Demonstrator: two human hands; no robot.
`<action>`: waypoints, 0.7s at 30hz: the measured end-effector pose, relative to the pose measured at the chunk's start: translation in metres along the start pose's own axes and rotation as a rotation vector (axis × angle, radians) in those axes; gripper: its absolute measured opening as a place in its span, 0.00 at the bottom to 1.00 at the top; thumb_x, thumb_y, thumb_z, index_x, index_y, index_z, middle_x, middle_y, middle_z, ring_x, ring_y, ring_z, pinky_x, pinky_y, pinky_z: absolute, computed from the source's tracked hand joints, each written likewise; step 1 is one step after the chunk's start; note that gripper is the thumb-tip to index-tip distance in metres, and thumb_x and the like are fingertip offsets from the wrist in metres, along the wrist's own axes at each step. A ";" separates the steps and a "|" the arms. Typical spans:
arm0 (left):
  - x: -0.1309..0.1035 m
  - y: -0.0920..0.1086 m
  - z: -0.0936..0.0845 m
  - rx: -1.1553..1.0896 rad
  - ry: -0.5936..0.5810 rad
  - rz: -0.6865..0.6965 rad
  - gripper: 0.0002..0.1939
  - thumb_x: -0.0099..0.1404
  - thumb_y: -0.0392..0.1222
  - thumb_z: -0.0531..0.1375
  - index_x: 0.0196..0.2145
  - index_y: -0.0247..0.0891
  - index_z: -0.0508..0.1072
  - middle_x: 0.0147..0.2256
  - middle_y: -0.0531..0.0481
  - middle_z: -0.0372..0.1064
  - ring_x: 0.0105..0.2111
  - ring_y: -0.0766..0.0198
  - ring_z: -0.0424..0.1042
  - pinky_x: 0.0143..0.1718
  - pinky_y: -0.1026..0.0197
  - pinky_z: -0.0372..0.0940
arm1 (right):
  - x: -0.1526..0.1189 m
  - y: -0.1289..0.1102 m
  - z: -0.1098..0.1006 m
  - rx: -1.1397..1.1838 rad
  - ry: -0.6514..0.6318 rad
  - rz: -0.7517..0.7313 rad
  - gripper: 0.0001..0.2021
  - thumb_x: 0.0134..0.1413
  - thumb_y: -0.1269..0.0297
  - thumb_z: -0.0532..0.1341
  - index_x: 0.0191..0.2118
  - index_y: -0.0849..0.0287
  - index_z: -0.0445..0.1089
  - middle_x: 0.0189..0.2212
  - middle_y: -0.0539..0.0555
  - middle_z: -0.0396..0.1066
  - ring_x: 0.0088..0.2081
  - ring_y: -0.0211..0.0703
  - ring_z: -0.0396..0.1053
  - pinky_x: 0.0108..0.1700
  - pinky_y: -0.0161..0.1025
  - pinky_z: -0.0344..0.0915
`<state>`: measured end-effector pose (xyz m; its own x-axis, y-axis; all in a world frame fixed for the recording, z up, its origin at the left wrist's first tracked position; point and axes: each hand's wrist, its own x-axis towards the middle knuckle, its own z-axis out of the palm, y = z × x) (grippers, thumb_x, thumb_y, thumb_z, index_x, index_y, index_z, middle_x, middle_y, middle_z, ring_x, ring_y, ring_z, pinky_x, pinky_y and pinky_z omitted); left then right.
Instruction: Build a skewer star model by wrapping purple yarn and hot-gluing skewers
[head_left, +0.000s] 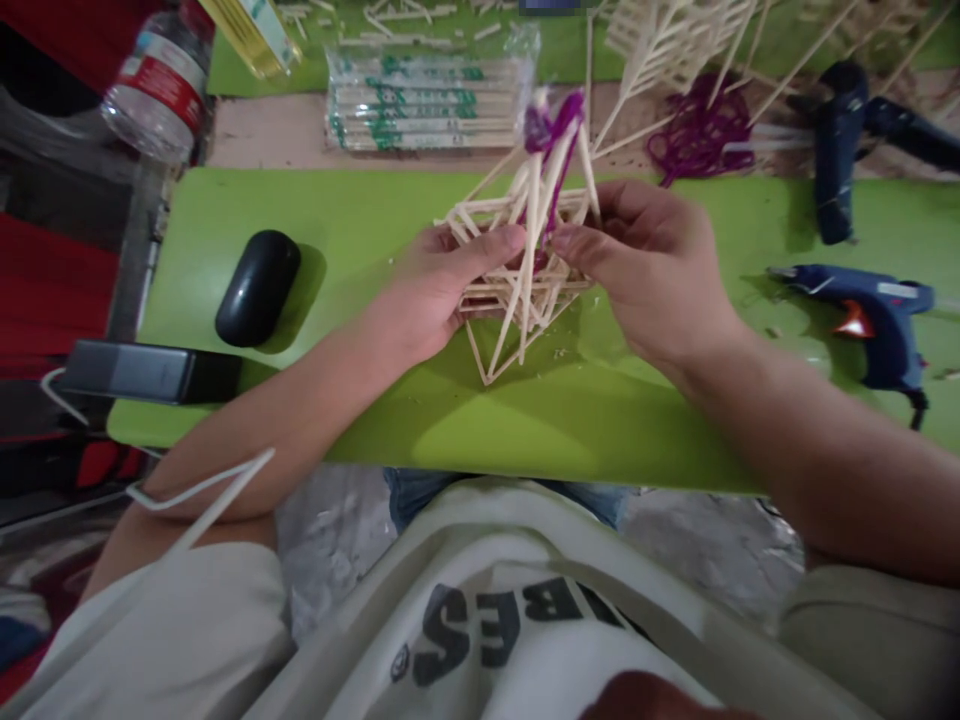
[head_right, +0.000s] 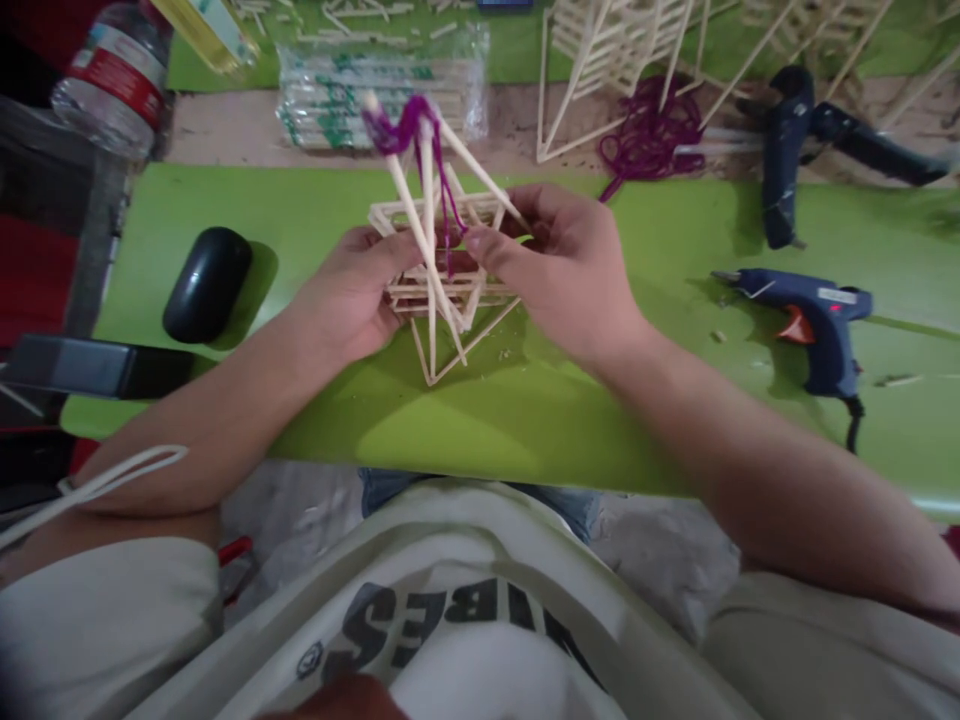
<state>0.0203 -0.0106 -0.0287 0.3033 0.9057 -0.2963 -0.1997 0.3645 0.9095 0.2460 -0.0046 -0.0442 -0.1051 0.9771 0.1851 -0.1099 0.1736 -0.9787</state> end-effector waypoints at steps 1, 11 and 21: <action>0.001 0.000 -0.001 0.004 -0.012 -0.007 0.10 0.64 0.59 0.74 0.43 0.64 0.91 0.54 0.55 0.92 0.86 0.32 0.62 0.80 0.24 0.73 | 0.000 -0.001 0.000 -0.005 -0.001 -0.003 0.23 0.56 0.43 0.88 0.48 0.52 0.90 0.40 0.55 0.89 0.38 0.50 0.86 0.42 0.50 0.88; 0.002 0.013 0.002 0.008 -0.045 -0.059 0.14 0.58 0.65 0.80 0.32 0.59 0.88 0.48 0.44 0.91 0.69 0.22 0.79 0.69 0.20 0.79 | -0.001 -0.001 -0.002 -0.092 0.008 -0.049 0.23 0.55 0.41 0.88 0.49 0.51 0.92 0.39 0.55 0.88 0.37 0.48 0.85 0.37 0.45 0.84; 0.000 0.014 0.005 0.011 -0.106 -0.020 0.13 0.66 0.65 0.76 0.35 0.57 0.89 0.47 0.43 0.90 0.64 0.26 0.82 0.67 0.21 0.79 | 0.001 -0.003 -0.001 -0.023 0.004 -0.010 0.26 0.49 0.41 0.90 0.47 0.52 0.92 0.40 0.54 0.89 0.37 0.48 0.86 0.38 0.44 0.86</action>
<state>0.0222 -0.0066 -0.0148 0.4040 0.8701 -0.2825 -0.1825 0.3792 0.9071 0.2475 -0.0038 -0.0409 -0.0999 0.9757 0.1948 -0.0880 0.1863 -0.9785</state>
